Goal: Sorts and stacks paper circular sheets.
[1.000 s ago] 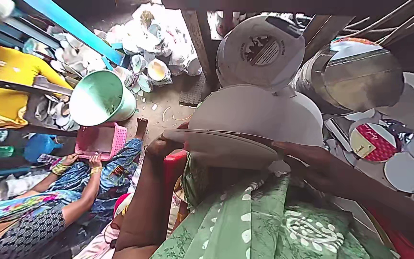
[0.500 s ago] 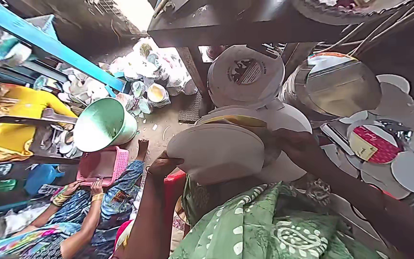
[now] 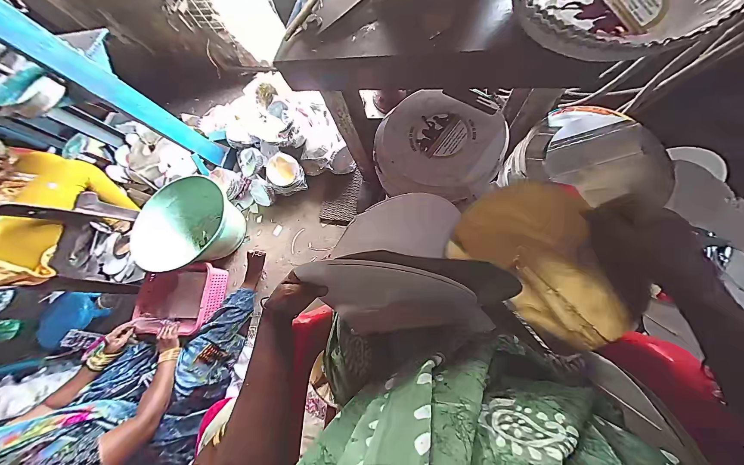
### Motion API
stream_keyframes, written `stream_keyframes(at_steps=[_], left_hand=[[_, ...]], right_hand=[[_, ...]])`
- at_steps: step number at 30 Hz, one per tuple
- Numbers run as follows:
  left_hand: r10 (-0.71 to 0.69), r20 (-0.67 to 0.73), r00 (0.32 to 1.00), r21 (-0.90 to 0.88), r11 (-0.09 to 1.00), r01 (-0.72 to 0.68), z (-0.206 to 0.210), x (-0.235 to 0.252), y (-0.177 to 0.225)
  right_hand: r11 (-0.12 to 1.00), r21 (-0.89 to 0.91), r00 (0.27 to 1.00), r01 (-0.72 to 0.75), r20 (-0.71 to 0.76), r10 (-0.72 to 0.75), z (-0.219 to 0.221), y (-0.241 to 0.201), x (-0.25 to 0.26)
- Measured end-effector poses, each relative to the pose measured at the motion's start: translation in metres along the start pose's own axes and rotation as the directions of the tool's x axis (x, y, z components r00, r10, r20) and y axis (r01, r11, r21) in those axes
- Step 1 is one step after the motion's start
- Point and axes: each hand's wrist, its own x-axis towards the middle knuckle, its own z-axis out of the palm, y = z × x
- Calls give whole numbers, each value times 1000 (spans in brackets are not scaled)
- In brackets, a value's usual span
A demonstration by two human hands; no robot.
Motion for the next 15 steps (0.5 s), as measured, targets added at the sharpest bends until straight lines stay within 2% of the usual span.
stream_keyframes(at_steps=[3, 6, 8, 11, 13, 15], left_hand=[[-34, -164, 986, -5, 999, 34, 2, -1, 0], [-28, -162, 986, 7, 1000, 29, 3, -1, 1], [-28, -125, 992, 17, 999, 30, 2, -1, 3], [-58, -169, 984, 41, 997, 66, 5, 1, 4], [-47, -147, 988, 28, 998, 51, 4, 1, 2], [-24, -89, 996, -3, 1000, 24, 1, 0, 0]], right_hand=[[977, -123, 984, -174, 25, 179, -11, 45, 3], [969, -69, 960, -236, 137, 243, 4, 63, 5], [990, -10, 964, -143, 225, 142, 28, 50, 2], [995, -65, 939, 73, 342, -46, 59, 20, 4], [970, -82, 946, 229, 253, -202, 72, -2, 4], [906, 6, 902, 422, 99, -421, 77, -41, 0]])
